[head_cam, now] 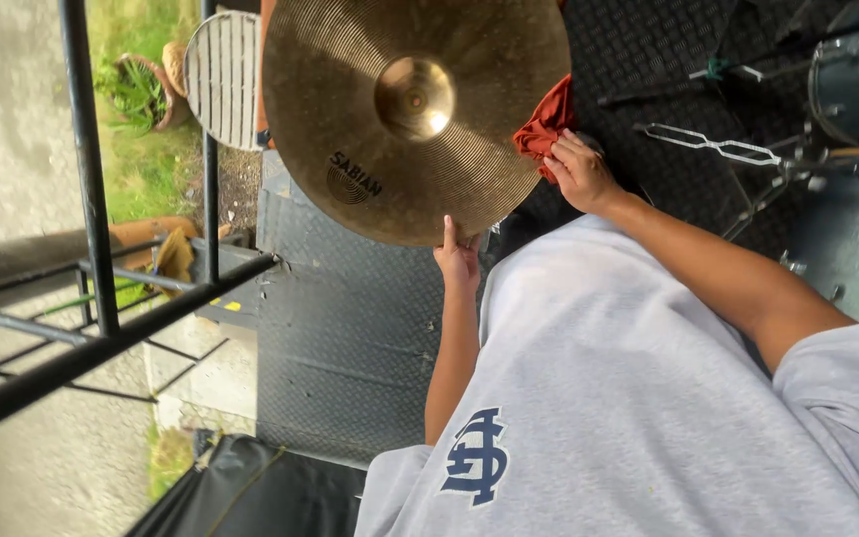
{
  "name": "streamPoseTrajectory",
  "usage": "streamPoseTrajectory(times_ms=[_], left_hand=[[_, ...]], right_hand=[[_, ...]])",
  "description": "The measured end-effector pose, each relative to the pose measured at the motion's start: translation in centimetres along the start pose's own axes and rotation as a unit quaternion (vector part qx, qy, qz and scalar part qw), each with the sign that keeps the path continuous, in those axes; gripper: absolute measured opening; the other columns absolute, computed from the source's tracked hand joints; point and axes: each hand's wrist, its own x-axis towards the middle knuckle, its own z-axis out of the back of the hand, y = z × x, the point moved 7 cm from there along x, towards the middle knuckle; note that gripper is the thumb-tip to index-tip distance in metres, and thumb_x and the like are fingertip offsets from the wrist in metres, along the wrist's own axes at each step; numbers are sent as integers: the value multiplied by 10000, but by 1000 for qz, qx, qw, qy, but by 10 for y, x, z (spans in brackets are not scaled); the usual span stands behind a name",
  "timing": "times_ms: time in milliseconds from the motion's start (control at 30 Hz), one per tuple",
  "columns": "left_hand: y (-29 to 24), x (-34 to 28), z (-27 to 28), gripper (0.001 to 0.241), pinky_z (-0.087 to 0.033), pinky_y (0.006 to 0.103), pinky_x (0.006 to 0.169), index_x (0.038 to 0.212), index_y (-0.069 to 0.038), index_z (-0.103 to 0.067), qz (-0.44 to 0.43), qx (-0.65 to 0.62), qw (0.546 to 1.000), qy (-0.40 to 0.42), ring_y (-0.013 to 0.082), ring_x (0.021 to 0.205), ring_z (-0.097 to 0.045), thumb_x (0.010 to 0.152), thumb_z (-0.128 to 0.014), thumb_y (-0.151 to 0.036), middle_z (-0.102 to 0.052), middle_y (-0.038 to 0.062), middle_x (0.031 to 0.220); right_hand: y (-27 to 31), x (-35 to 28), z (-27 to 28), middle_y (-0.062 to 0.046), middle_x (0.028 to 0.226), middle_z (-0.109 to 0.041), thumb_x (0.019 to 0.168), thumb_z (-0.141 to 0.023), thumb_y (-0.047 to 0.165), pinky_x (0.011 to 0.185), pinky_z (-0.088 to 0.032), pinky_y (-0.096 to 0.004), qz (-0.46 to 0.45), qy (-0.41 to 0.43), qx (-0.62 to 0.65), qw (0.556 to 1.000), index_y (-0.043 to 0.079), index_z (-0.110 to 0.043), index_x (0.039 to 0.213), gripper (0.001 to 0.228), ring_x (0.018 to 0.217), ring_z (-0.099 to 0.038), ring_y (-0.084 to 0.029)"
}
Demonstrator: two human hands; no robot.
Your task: Cleaning cymbals and drum stands with a red cloth.
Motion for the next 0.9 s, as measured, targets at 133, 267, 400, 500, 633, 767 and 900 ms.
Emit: streamPoseTrajectory(times_ms=[133,267,400,500,633,767,900], left_hand=[[4,6,3,497,-573,465,941,1388,-95,-494,13,12,1000,2,245,1152,-645,964,-685,-271,-605,82,1319],[-2,17,9,435,-570,399,944,1352,-37,-577,-6,-7,999,36,219,1152,-652,1001,-685,-271,-655,78,1290],[-13,11,2,428,-592,406,948,1298,5,-599,4,3,1000,-11,220,1127,-667,986,-705,-268,-679,81,1241],[-10,7,-9,418,-581,395,926,1278,-43,-618,11,27,1000,6,213,1097,-687,943,-715,-273,-685,86,1238],[10,16,-14,410,-580,366,994,1284,-21,-641,20,-22,996,80,227,1115,-689,967,-738,-264,-688,123,1272],[38,41,-3,369,-575,390,986,1248,-30,-641,37,-36,994,92,210,1121,-675,987,-765,-259,-679,85,1218],[47,27,-31,388,-576,368,1035,1220,-37,-611,22,7,998,55,234,1273,-633,946,-773,-258,-640,70,1298]], right_hand=[[22,-18,29,-205,964,-617,1067,-561,98,966,-511,-440,-55,-43,52,996,-34,-601,995,155,914,-630,-382],[37,-22,60,-133,1076,-681,1124,-517,143,870,-528,-354,-80,-86,147,982,-26,-636,1217,226,954,-654,-263],[24,-21,80,-49,1224,-688,1154,-465,184,979,-518,-295,-98,-103,329,934,-11,-591,1378,323,1074,-622,-126],[13,-25,105,-44,1315,-666,1142,-447,177,1070,-490,-280,-73,-125,381,913,-23,-557,1414,355,1181,-617,-114],[-18,-56,142,-43,1287,-667,1149,-445,165,1065,-485,-270,-83,-155,397,901,-20,-573,1403,339,1162,-609,-105],[-38,-93,191,-51,1281,-670,1121,-444,153,1077,-484,-283,-110,-180,452,867,-2,-589,1395,347,1167,-605,-113],[-69,-147,216,-51,1350,-660,992,-467,170,1142,-471,-341,-152,-230,582,765,33,-576,1426,468,1248,-612,-161]])
